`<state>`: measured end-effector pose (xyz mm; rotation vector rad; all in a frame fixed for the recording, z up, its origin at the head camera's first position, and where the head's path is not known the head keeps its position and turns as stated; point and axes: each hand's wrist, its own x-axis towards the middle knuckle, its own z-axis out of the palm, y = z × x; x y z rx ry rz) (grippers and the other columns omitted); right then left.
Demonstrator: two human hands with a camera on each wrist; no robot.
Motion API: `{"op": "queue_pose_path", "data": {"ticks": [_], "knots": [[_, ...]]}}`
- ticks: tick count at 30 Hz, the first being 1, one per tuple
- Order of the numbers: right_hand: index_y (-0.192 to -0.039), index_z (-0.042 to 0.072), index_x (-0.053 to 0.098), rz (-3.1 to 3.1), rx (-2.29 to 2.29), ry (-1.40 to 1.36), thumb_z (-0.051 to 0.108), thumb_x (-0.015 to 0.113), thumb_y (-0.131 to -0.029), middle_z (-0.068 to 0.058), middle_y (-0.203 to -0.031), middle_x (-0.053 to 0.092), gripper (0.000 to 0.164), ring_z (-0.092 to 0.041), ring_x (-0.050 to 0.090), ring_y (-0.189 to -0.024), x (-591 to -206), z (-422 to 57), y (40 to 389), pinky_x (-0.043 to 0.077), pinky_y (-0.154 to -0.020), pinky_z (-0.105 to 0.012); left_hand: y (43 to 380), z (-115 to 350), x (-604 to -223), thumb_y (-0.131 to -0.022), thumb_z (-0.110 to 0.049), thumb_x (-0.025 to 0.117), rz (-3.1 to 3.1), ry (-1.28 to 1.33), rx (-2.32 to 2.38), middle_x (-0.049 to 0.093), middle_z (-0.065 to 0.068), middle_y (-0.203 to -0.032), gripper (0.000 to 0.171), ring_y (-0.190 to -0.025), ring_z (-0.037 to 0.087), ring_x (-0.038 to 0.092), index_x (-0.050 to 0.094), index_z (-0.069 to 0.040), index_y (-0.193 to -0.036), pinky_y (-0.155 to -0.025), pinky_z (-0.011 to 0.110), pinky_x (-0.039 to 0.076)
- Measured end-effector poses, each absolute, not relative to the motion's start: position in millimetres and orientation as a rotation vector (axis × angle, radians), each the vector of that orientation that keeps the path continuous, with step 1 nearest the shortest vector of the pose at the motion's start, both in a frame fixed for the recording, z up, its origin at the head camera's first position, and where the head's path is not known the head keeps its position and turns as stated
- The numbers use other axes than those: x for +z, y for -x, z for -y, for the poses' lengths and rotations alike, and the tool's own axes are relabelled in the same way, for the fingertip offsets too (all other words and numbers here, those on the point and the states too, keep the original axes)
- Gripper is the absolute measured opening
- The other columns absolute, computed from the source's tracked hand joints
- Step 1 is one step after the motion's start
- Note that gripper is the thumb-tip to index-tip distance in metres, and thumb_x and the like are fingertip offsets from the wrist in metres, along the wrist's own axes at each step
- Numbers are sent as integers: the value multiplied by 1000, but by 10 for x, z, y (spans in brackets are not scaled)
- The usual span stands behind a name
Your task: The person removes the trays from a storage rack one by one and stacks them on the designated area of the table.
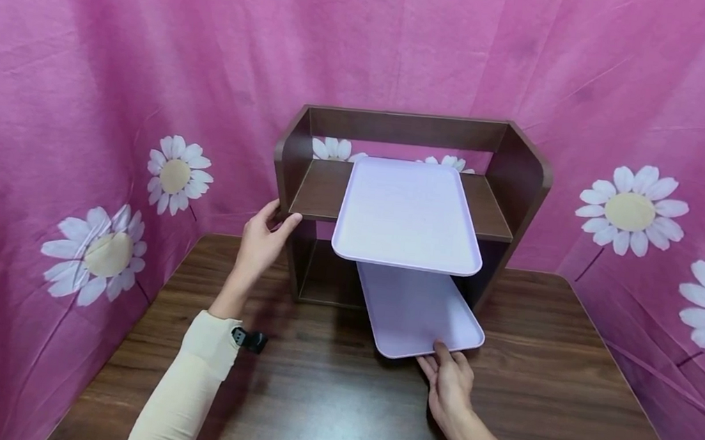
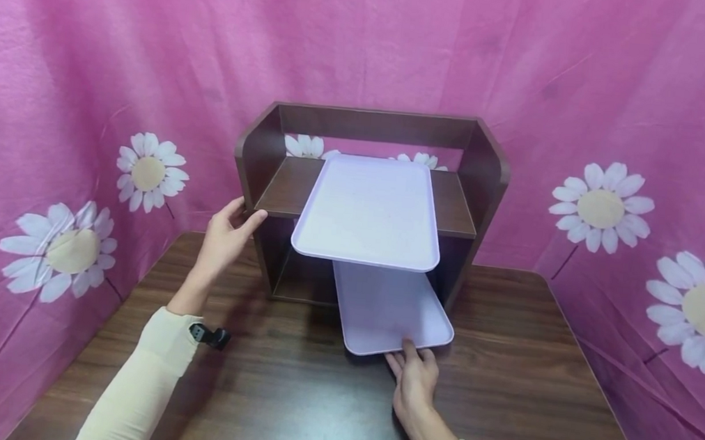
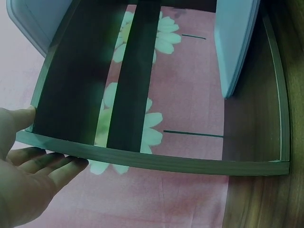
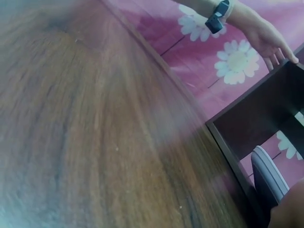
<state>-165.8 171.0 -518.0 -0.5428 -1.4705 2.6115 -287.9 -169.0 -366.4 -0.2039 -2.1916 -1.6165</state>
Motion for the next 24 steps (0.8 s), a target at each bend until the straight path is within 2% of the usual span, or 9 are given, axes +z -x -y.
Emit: {"op": "queue_pose_path", "data": {"ticks": [8,11,15,18,21,24], "knots": [[-145,-6,37,1352,2653,517,11,52,-112,5,-111,72,39,-5,72,-105,-5115,-1729,1655,62,-93,-24,2889,1699,-3679,-102,-19,75,2174,229,-1626,66,28,-142,53,-134,40,64,58,1,-148,-115,48,52],[-138,-6,43,1294,2674,511,8,55,-111,3,-106,74,32,-8,74,-103,-5079,-1733,1646,63,-89,-25,2888,1700,-3683,-102,-19,75,2172,227,-1622,67,28,-141,53,-133,40,65,59,1,-148,-115,49,52],[-114,-1,62,1232,2682,522,4,57,-109,0,-100,77,9,-11,76,-97,-5041,-1751,1640,65,-86,-27,2900,1703,-3689,-102,-19,75,2176,218,-1621,67,28,-140,53,-133,39,65,59,1,-148,-115,45,52],[-99,3,70,1208,2685,510,2,57,-108,-2,-98,79,16,-12,77,-96,-5022,-1769,1640,65,-84,-28,2905,1702,-3690,-102,-19,75,2177,214,-1623,67,28,-139,52,-133,39,65,59,1,-147,-114,44,53],[-97,3,72,1203,2690,482,2,57,-108,-3,-99,80,19,-13,78,-96,-5009,-1789,1644,65,-84,-29,2903,1700,-3686,-102,-19,75,2180,208,-1623,67,28,-140,52,-133,39,65,59,1,-147,-115,44,53],[-103,2,71,1215,2695,464,3,56,-109,-3,-102,80,16,-13,78,-98,-5003,-1808,1645,65,-85,-29,2897,1697,-3681,-102,-19,75,2182,208,-1621,67,28,-139,53,-133,39,65,59,1,-148,-114,44,53]]}}
